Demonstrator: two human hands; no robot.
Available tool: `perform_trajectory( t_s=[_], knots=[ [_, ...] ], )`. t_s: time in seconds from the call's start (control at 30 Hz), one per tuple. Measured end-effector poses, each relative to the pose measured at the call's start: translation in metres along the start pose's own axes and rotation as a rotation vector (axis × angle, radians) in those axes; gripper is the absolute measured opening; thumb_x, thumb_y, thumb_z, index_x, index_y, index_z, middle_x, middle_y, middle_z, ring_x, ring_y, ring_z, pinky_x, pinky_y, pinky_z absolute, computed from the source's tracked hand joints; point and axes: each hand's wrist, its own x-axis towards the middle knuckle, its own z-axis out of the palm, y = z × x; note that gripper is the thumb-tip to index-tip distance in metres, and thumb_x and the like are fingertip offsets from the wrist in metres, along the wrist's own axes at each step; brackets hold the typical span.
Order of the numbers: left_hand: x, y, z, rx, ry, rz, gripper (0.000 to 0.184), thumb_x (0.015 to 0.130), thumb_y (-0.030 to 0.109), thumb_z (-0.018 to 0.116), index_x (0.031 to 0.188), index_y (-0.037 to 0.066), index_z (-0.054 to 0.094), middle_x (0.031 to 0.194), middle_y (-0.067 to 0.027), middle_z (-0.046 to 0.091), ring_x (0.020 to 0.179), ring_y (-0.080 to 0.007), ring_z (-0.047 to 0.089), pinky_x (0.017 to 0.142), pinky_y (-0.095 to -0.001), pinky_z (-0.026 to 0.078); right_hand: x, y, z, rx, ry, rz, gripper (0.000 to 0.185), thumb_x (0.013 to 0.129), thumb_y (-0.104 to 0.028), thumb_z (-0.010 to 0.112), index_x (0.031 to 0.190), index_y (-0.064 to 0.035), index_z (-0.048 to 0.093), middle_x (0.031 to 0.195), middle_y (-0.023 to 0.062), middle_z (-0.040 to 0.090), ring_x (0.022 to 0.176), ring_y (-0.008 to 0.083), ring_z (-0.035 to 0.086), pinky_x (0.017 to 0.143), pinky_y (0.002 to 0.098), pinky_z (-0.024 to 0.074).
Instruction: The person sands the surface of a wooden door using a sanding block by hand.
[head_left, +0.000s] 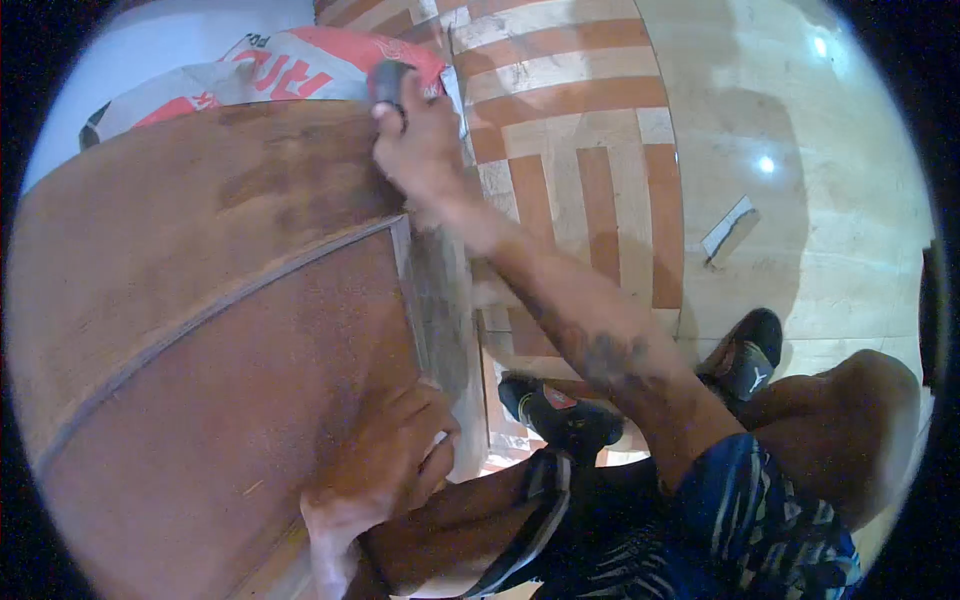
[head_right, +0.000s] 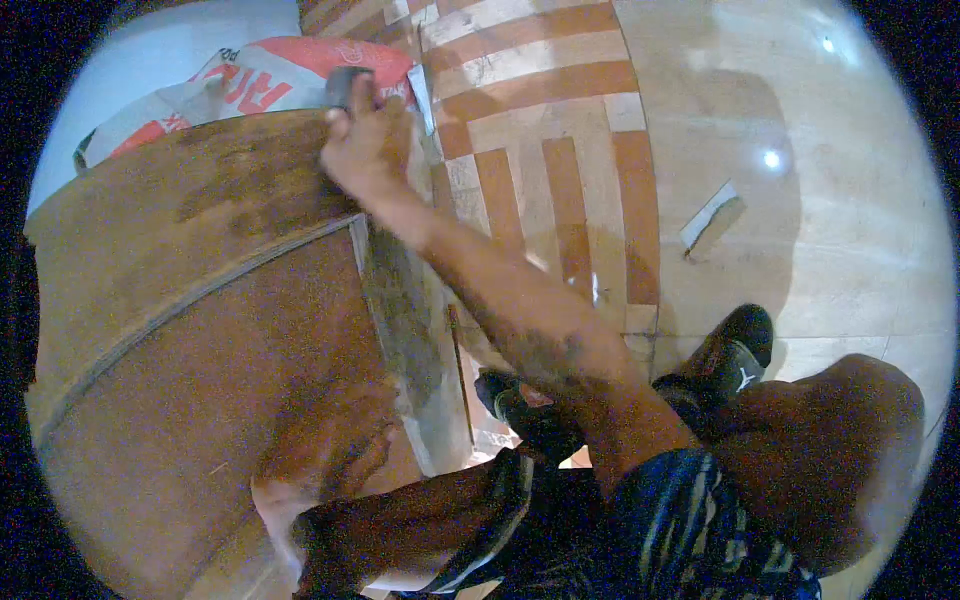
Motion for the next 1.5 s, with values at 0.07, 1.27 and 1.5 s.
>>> perform_trajectory(
  t_s=[0.07, 1.27, 1.5],
  knots=[
    [0.001, 0.006, -0.003, 0.070, -0.024, 0.007, 0.014, 0.085, 0.008, 0.071, 0.098, 0.004, 0.066, 0.108, -0.0160, 0.064, 0.104, -0.0371, 0.061, 0.092, -0.0457, 0.049, 0.011, -0.003, -0.005, 0.014, -0.039, 0.169, 0.054, 0.098, -0.016, 0.053, 0.149, 0.0008, 0.043, 0.112, 0.0371, 0.056, 0.109, 0.0499, 0.051, 0.094, 0.0581, 0.0433],
    [0.012, 0.009, -0.012, 0.050, -0.005, 0.179, 0.016, 0.083, 0.014, 0.076, 0.093, 0.007, 0.067, 0.118, -0.0134, 0.066, 0.115, -0.0366, 0.060, 0.101, -0.0486, 0.047, -0.074, 0.000, 0.003, -0.108, -0.017, -0.045, 0.067, 0.095, -0.016, 0.062, 0.155, 0.0021, 0.038, 0.118, 0.0391, 0.048, 0.108, 0.0469, 0.053, 0.094, 0.0543, 0.0436],
    [-0.015, 0.001, 0.037, -0.291, 0.160, -0.072, 0.015, 0.085, 0.015, 0.075, 0.094, 0.007, 0.066, 0.114, -0.0142, 0.066, 0.113, -0.0363, 0.061, 0.100, -0.0469, 0.049, -0.001, 0.045, -0.020, 0.169, -0.211, 0.429, 0.051, 0.099, -0.023, 0.057, 0.141, 0.0042, 0.049, 0.095, 0.0337, 0.060, 0.094, 0.0444, 0.067, 0.077, 0.0630, 0.0486]
  ],
)
